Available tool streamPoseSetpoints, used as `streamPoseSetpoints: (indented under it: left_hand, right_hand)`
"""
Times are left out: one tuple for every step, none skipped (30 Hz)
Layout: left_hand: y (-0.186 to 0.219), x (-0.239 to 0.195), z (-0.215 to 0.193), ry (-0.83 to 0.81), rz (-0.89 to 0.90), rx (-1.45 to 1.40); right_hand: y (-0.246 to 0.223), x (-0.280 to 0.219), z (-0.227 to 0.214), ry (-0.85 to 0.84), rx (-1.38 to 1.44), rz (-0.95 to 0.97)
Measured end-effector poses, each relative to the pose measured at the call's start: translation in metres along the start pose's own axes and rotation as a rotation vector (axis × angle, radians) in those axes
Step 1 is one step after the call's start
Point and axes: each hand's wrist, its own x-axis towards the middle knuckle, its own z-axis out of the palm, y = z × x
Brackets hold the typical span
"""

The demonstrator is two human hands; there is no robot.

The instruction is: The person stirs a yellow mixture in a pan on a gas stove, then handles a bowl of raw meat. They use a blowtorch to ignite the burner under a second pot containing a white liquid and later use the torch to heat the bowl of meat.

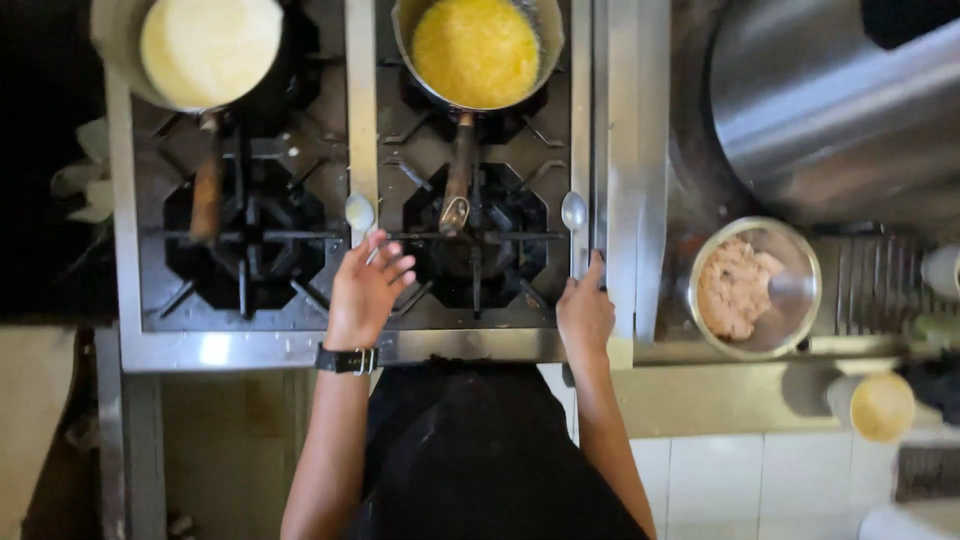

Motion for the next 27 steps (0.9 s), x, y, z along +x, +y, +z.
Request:
streamPoseSetpoints:
  left_hand:
    - [-0.007, -0.003, -0.007, 0.015, 0.027, -0.014]
    - [-0.009, -0.012, -0.019, 0.037, 0.045, -0.029]
    - [-0.011, -0.021, -0.032, 0.058, 0.062, -0.043]
    - [-0.01, -0.031, -0.04, 0.082, 0.086, -0.053]
    - [-0.008, -0.042, -0.048, 0.101, 0.104, -0.067]
    - [-0.008, -0.046, -0.052, 0.106, 0.114, -0.086]
    - [-0.008, -0.052, -0.061, 0.116, 0.13, -0.099]
    - [-0.007, -0.056, -0.07, 0.139, 0.155, -0.118]
    - [-0.005, -0.059, -0.08, 0.162, 0.18, -0.138]
    - [-0.002, -0.063, -0.082, 0.17, 0.187, -0.149]
    - [0.001, -0.067, -0.084, 0.18, 0.199, -0.158]
    - [0.005, -0.071, -0.087, 0.189, 0.21, -0.165]
    - [0.005, -0.069, -0.095, 0.196, 0.214, -0.175]
    - [0.007, -0.064, -0.102, 0.197, 0.204, -0.176]
    - [0.009, -0.059, -0.109, 0.198, 0.193, -0.177]
    - [0.01, -0.057, -0.114, 0.192, 0.19, -0.179]
    - [0.013, -0.054, -0.118, 0.18, 0.173, -0.187]
    - [0.018, -0.049, -0.123, 0.163, 0.156, -0.193]
    - [0.024, -0.041, -0.125, 0.153, 0.152, -0.193]
    - [0.029, -0.038, -0.129, 0.135, 0.123, -0.171]
    - [0.034, -0.034, -0.135, 0.117, 0.093, -0.15]
    - [0.045, -0.032, -0.143, 0.111, 0.087, -0.138]
    - [0.055, -0.03, -0.15, 0.093, 0.052, -0.145]
    - [0.065, -0.021, -0.151, 0.058, 0.005, -0.144]
    - [0.086, -0.021, -0.149, 0.036, -0.014, -0.127]
    - [0.105, -0.023, -0.148, 0.026, -0.024, -0.12]
    - [0.123, -0.025, -0.148, 0.016, -0.035, -0.114]
  right_hand:
    - [0.01, 0.006, 0.0, -0.009, -0.006, -0.033]
    - [0.016, 0.008, 0.005, -0.026, -0.042, -0.053]
    - [0.021, 0.009, 0.011, -0.041, -0.078, -0.073]
    - [0.027, 0.01, 0.017, -0.059, -0.083, -0.103]
    - [0.032, 0.011, 0.023, -0.024, -0.126, -0.125]
    - [0.037, 0.016, 0.025, 0.025, -0.171, -0.138]
    - [0.04, 0.012, 0.024, 0.021, -0.178, -0.16]
    - [0.042, 0.01, 0.023, 0.051, -0.182, -0.172]
    - [0.043, 0.008, 0.022, 0.081, -0.185, -0.184]
    - [0.037, -0.003, 0.014, 0.077, -0.193, -0.196]
    - [0.03, -0.012, 0.006, 0.134, -0.231, -0.243]
    - [0.023, -0.023, -0.001, 0.192, -0.267, -0.288]
    - [0.009, -0.027, 0.004, 0.189, -0.274, -0.298]
    - [-0.005, -0.032, 0.01, 0.203, -0.21, -0.418]
    - [-0.019, -0.037, 0.015, 0.217, -0.145, -0.538]
    - [-0.036, -0.045, 0.027, 0.222, -0.148, -0.536]
    - [-0.054, -0.053, 0.039, 0.202, -0.189, -0.626]
    - [-0.073, -0.06, 0.052, 0.185, -0.228, -0.714]
    - [-0.094, -0.063, 0.065, 0.194, -0.23, -0.708]
    - [-0.113, -0.068, 0.08, 0.174, -0.227, -0.758]
    - [-0.133, -0.074, 0.096, 0.152, -0.222, -0.808]
    - [-0.147, -0.077, 0.115, 0.156, -0.216, -0.796]
    - [-0.161, -0.079, 0.133, 0.161, -0.215, -0.794]
    - [-0.175, -0.076, 0.146, 0.181, -0.216, -0.774]
    - [-0.185, -0.076, 0.154, 0.199, -0.211, -0.745]
    - [-0.193, -0.076, 0.164, 0.211, -0.259, -0.651]
    - [-0.201, -0.077, 0.173, 0.221, -0.306, -0.557]
